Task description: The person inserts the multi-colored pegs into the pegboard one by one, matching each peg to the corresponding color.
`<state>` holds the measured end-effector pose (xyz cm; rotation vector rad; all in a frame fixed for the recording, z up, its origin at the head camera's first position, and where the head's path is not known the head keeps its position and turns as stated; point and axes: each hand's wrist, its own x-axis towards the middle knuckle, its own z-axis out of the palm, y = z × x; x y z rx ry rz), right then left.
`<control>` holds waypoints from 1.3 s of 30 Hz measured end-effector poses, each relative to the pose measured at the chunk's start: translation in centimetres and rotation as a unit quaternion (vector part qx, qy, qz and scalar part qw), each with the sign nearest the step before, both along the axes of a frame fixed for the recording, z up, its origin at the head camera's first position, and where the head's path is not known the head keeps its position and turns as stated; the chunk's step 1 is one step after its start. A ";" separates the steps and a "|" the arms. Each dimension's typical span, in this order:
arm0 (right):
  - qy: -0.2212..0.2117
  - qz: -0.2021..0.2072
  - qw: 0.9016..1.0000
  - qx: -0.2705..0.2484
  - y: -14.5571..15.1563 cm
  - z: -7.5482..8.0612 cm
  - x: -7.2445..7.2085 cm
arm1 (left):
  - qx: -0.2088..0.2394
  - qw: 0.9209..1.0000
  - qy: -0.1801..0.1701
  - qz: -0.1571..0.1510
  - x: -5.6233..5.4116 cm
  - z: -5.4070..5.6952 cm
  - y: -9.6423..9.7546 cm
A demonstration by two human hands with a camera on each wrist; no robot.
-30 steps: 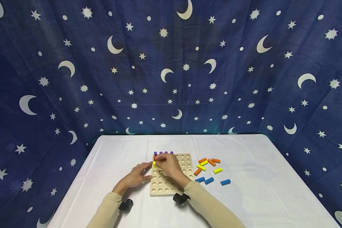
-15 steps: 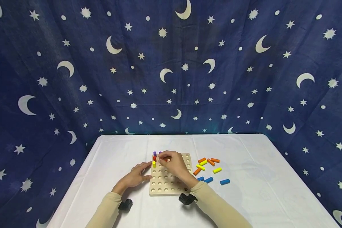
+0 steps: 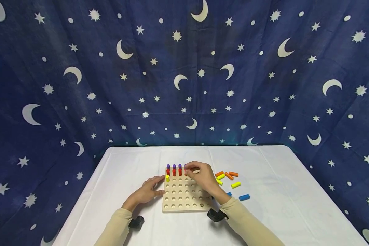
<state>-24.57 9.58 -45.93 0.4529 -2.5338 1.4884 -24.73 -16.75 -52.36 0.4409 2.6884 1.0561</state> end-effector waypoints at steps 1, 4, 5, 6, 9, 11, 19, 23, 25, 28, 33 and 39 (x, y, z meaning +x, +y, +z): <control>0.001 -0.003 1.000 -0.001 0.2 0.0 0.0 | 0.000 1.000 0.000 0.000 0.0 0.0 0.0; 0.005 -0.012 1.000 -0.007 0.9 0.1 0.0 | -0.003 1.000 -0.003 0.002 0.0 0.0 0.0; 0.007 -0.014 1.000 -0.010 1.1 0.2 0.0 | -0.004 1.000 -0.004 0.004 0.1 0.0 0.0; 0.010 -0.015 1.000 -0.012 1.3 0.3 0.1 | -0.004 1.000 -0.004 0.004 0.1 0.0 0.0; 0.010 -0.018 1.000 -0.013 2.0 0.6 0.4 | -0.004 1.000 -0.002 0.005 0.1 0.0 -0.1; 0.011 -0.019 1.000 -0.010 2.5 0.8 0.5 | -0.004 1.000 0.000 0.006 0.0 0.0 -0.1; 0.005 -0.038 0.999 0.012 5.2 0.4 0.7 | -0.008 1.000 -0.005 0.009 0.0 0.0 -0.1; -0.003 -0.053 0.998 0.025 6.6 0.2 0.7 | -0.009 1.000 -0.009 0.014 -0.1 -0.1 0.0; -0.005 -0.061 0.998 0.028 7.3 0.1 0.7 | -0.010 1.000 -0.011 0.015 -0.1 -0.1 0.0; -0.010 -0.071 0.997 0.036 8.2 -0.1 0.7 | -0.011 1.000 -0.010 0.014 -0.1 -0.1 0.0; -0.017 -0.083 0.995 0.051 9.8 -0.6 0.7 | -0.011 1.000 -0.004 0.009 -0.1 -0.2 -0.1; -0.031 -0.103 0.992 0.070 11.9 -1.7 0.6 | -0.011 1.000 -0.004 0.009 -0.2 -0.3 -0.1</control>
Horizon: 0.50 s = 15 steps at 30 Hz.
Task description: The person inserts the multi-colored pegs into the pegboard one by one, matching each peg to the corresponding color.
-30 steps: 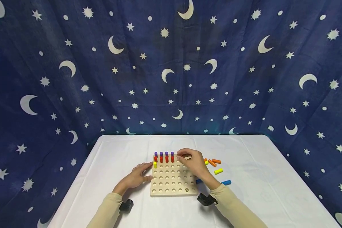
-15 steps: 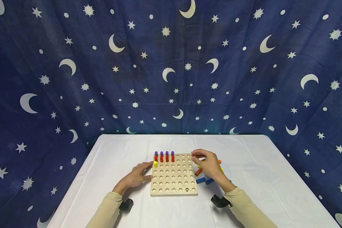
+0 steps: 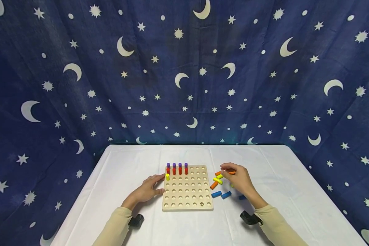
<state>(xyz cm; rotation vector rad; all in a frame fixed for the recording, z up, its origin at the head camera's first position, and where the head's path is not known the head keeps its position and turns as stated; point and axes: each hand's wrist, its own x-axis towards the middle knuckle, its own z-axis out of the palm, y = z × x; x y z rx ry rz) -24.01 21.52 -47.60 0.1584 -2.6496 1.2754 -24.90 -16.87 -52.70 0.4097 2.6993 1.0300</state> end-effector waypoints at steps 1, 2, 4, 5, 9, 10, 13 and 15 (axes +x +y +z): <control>-0.001 -0.004 1.000 0.003 0.4 -0.2 0.0 | 0.001 1.000 -0.001 0.000 0.0 0.0 0.0; 0.000 -0.007 1.000 0.008 0.8 -0.4 -0.1 | 0.003 1.000 0.000 0.000 0.0 0.0 0.0; 0.004 -0.013 1.000 0.018 1.5 -0.8 -0.2 | 0.005 1.000 0.001 -0.001 0.0 0.0 0.0; 0.007 -0.016 1.000 0.024 1.9 -1.0 -0.3 | 0.004 1.000 0.001 -0.001 0.0 0.0 0.0; 0.012 -0.020 0.999 0.040 3.3 -1.6 -0.5 | 0.001 1.000 -0.001 0.001 0.0 0.0 0.0; 0.011 -0.020 0.999 0.043 3.7 -1.8 -0.5 | 0.000 1.000 0.000 0.001 0.0 0.0 0.0; -0.001 -0.018 0.998 0.052 4.6 -2.1 -0.4 | 0.002 1.000 0.003 -0.003 0.0 0.1 0.0; -0.015 -0.019 0.998 0.060 5.1 -2.4 -0.3 | 0.005 1.000 0.007 -0.004 0.0 0.1 0.0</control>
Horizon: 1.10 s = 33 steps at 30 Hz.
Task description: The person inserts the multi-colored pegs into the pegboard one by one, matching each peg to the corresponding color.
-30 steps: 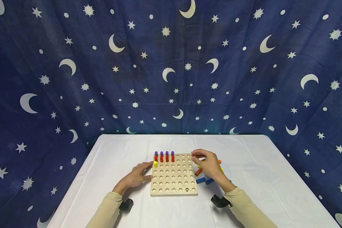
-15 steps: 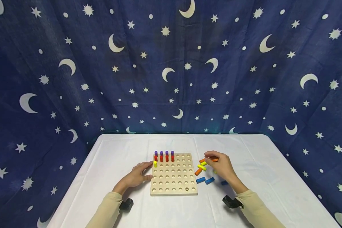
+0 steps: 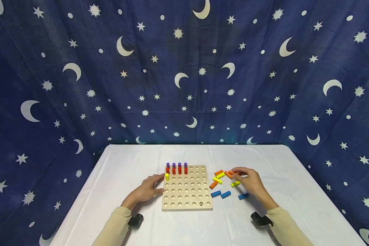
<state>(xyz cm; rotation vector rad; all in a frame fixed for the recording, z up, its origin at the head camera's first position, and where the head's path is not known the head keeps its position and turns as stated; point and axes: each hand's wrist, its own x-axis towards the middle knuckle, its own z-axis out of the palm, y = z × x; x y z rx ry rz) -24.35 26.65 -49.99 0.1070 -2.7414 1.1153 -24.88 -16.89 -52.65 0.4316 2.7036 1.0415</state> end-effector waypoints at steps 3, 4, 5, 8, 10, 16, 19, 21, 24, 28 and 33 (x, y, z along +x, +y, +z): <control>-0.026 -0.009 1.000 0.009 0.8 -0.3 0.1 | -0.001 1.000 0.000 -0.003 0.0 -0.1 0.1; -0.035 -0.009 0.999 0.012 1.1 -0.4 0.2 | 0.000 1.000 -0.002 -0.002 0.1 -0.1 0.1; -0.043 -0.010 0.999 0.016 1.3 -0.6 0.3 | -0.001 1.000 -0.004 -0.002 0.1 -0.1 0.2; -0.061 -0.016 0.998 0.019 2.0 -1.0 0.5 | -0.004 1.000 -0.009 -0.004 0.2 -0.1 0.2; -0.067 -0.015 0.997 0.019 2.4 -1.4 0.7 | 0.000 1.000 -0.008 -0.002 0.2 0.1 0.2; -0.090 -0.007 0.996 0.026 3.0 -2.1 1.0 | -0.001 1.000 -0.019 0.001 0.3 0.3 0.2; -0.092 0.003 0.995 0.029 3.0 -2.2 0.8 | -0.002 1.000 -0.016 0.005 0.3 0.3 0.1; -0.087 0.008 0.996 0.034 2.9 -2.2 0.6 | 0.001 1.000 -0.009 0.005 0.3 0.3 0.1; -0.081 0.003 0.996 0.043 2.8 -2.5 0.3 | 0.002 1.000 -0.002 0.003 0.3 0.3 0.0; -0.079 0.000 0.995 0.056 2.7 -2.9 0.0 | 0.001 1.000 0.000 0.001 0.2 0.3 0.0; -0.081 -0.004 0.995 0.059 2.8 -3.1 0.0 | 0.003 1.000 -0.003 0.000 0.0 0.1 0.1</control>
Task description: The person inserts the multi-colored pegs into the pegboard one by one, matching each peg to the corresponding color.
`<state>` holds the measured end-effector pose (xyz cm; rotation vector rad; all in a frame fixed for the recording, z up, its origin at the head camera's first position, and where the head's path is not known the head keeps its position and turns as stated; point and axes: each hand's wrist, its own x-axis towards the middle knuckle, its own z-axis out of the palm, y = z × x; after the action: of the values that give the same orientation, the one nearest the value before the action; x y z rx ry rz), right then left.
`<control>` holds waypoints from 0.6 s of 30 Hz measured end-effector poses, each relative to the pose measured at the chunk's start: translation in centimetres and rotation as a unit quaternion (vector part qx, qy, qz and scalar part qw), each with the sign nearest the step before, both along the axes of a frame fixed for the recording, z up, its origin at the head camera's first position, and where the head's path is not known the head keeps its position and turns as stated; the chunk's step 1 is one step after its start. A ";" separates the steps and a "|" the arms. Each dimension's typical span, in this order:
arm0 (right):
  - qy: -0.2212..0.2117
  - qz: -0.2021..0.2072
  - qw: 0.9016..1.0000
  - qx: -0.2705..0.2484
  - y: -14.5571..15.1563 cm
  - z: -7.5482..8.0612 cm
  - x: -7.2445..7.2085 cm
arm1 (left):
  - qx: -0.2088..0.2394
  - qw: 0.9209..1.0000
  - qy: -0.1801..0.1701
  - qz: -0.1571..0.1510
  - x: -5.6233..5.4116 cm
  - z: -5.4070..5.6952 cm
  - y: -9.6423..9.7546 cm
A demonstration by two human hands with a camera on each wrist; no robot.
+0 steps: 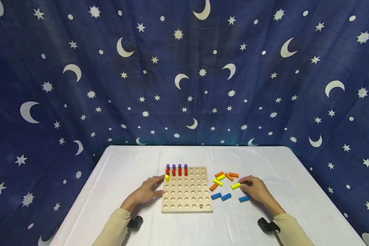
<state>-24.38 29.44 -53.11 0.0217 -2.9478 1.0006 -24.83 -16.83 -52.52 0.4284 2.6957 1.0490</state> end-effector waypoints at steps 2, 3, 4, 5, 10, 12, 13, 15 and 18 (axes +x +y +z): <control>0.005 0.006 1.000 0.000 0.0 0.0 0.0 | -0.001 1.000 0.001 0.000 0.0 0.0 0.0; 0.007 0.009 1.000 0.001 0.0 0.0 0.0 | -0.002 1.000 0.001 0.000 0.0 0.0 0.0; 0.009 0.012 1.000 0.001 0.0 0.0 0.0 | -0.002 1.000 0.001 0.000 0.0 0.0 -0.1; 0.011 0.015 1.000 0.001 0.0 0.1 0.0 | -0.003 1.000 0.001 0.001 0.0 0.0 -0.1; 0.009 0.014 1.000 0.000 -0.1 0.2 -0.2 | -0.006 1.000 0.003 0.004 0.0 0.0 -0.1; 0.006 0.012 1.000 0.000 -0.1 0.3 -0.1 | -0.005 1.000 0.003 0.004 0.0 0.0 -0.1; 0.005 0.010 1.000 -0.002 -0.1 0.4 -0.1 | -0.003 1.000 0.003 0.003 0.0 0.0 -0.1; 0.000 0.008 1.000 -0.008 0.0 0.4 0.0 | 0.000 1.000 0.002 0.002 0.0 0.0 -0.1; -0.009 0.006 1.000 -0.024 0.3 0.5 0.1 | 0.002 1.000 0.000 -0.001 0.0 0.0 -0.1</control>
<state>-24.27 29.69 -52.64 0.0298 -2.9414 1.0788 -24.79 -16.95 -52.47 0.4317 2.6923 1.0532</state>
